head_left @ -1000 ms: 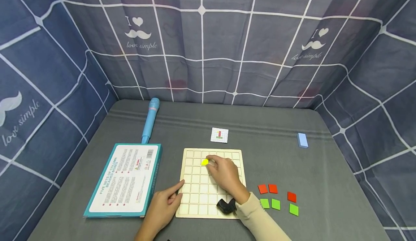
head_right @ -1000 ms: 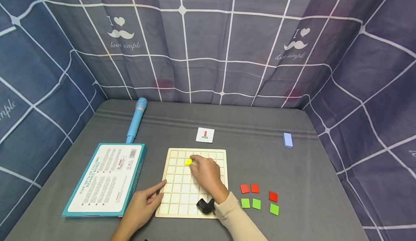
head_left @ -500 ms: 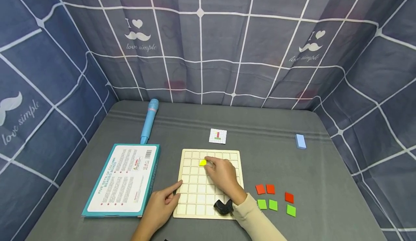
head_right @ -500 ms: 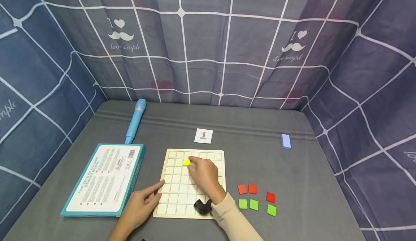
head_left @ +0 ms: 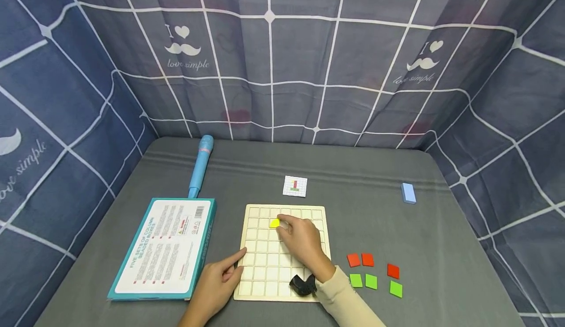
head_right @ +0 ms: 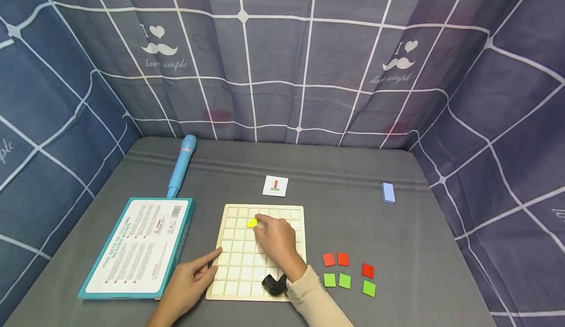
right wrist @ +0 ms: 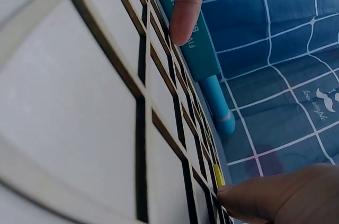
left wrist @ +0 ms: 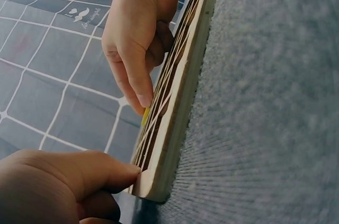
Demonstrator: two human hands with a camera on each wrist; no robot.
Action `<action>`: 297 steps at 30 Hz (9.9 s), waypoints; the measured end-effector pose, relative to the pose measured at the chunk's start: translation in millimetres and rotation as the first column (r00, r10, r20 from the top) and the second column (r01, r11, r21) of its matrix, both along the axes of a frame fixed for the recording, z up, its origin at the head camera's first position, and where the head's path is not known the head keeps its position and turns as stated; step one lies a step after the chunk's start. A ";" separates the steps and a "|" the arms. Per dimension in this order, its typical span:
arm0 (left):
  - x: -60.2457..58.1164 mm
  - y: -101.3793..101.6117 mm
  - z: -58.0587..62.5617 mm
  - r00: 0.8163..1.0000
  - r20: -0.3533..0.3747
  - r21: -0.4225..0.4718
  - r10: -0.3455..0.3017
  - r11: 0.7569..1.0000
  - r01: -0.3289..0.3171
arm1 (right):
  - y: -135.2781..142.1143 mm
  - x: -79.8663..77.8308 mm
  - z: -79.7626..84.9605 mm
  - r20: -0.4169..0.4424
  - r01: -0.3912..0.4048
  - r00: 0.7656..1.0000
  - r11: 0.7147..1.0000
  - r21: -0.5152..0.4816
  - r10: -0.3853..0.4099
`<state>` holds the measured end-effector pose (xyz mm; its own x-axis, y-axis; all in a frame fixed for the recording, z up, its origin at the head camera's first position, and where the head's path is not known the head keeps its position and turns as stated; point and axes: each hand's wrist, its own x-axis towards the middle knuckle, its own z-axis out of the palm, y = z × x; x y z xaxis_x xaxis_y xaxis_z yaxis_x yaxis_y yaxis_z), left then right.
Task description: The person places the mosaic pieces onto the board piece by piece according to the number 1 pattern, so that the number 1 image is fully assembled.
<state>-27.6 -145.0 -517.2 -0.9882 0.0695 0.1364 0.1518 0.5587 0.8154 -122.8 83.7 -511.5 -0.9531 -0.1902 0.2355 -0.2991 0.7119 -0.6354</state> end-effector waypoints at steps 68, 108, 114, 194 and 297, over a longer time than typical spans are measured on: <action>-3.0 -1.3 -1.2 0.998 0.065 0.009 0.005 1.000 -0.006 | 185.0 79.9 23.3 0.252 0.083 0.961 0.988 0.129 -0.114; -2.6 -0.8 -1.8 0.997 0.068 -0.003 0.022 1.000 -0.021 | 171.5 70.4 25.4 -0.020 0.060 0.998 0.979 0.194 -0.057; -2.6 -1.3 -1.5 0.998 0.064 -0.002 0.018 1.000 -0.018 | 159.4 59.1 34.3 -0.072 0.024 0.997 0.980 0.200 -0.010; -4.6 1.6 -6.1 1.000 -0.013 0.001 -0.029 1.000 0.029 | 35.3 -7.6 -9.0 -0.129 -0.049 0.990 0.997 0.058 0.056; 0.0 -1.2 0.6 0.997 0.071 0.012 0.027 1.000 -0.028 | 206.0 81.4 9.4 0.198 0.204 0.954 0.970 0.131 -0.227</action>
<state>-27.5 -146.3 -516.6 -0.9969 0.0413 0.0670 0.0787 0.5514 0.8305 -41.4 289.6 -502.0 -0.9998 0.0122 0.0155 0.0008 0.8124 -0.5832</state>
